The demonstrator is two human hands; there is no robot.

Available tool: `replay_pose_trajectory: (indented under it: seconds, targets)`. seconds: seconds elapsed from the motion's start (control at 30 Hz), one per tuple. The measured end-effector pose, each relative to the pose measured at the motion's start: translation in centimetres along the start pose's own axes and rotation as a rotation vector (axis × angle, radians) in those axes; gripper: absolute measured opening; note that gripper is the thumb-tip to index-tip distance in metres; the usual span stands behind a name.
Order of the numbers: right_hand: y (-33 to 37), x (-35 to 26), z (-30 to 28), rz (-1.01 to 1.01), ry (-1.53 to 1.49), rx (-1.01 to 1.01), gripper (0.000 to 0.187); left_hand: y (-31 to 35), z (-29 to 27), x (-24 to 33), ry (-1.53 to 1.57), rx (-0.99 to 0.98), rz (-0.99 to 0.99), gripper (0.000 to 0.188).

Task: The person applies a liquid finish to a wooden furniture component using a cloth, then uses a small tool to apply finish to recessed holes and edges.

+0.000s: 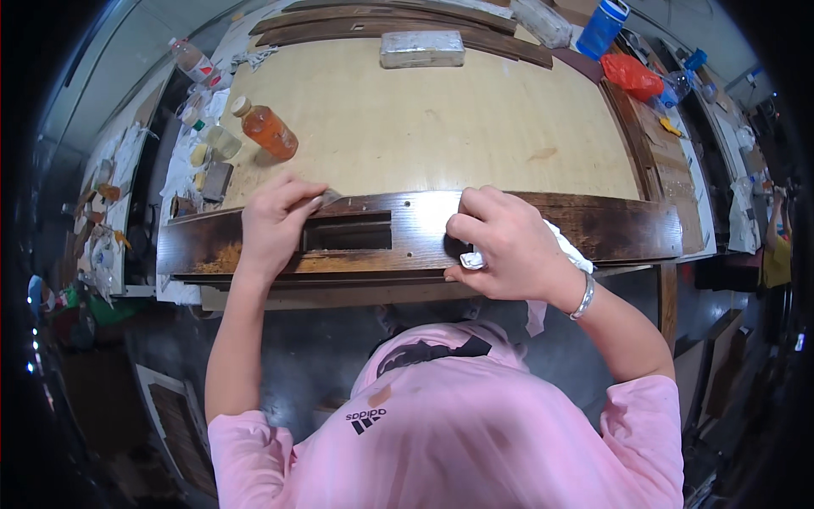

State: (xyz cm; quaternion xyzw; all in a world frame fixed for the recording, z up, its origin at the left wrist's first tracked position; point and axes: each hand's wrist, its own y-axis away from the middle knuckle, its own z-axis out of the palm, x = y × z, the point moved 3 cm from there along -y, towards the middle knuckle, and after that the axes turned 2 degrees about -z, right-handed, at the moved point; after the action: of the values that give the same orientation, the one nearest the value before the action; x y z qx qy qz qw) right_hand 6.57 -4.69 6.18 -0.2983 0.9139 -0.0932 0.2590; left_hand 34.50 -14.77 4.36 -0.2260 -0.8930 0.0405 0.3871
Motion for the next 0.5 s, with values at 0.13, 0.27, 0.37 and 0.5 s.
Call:
replay_pose_trajectory:
  seconds: [0.13,0.27,0.37,0.5]
  targets:
    - [0.1,0.1,-0.1,0.016,0.002,-0.014,0.040,0.5,1.5,2.2,0.015,-0.056,0.114,0.017]
    - [0.3,0.4,-0.1,-0.003,-0.020,0.037,0.044,0.7,0.5,1.4,0.012,-0.049,0.106,0.023]
    - [0.3,0.3,0.1,-0.025,-0.041,0.063,0.043,1.1,-0.5,0.5,0.027,0.042,0.059,0.021]
    - [0.4,0.3,0.0,-0.034,-0.029,0.067,0.043,0.2,1.0,2.5,-0.027,-0.018,0.108,0.020]
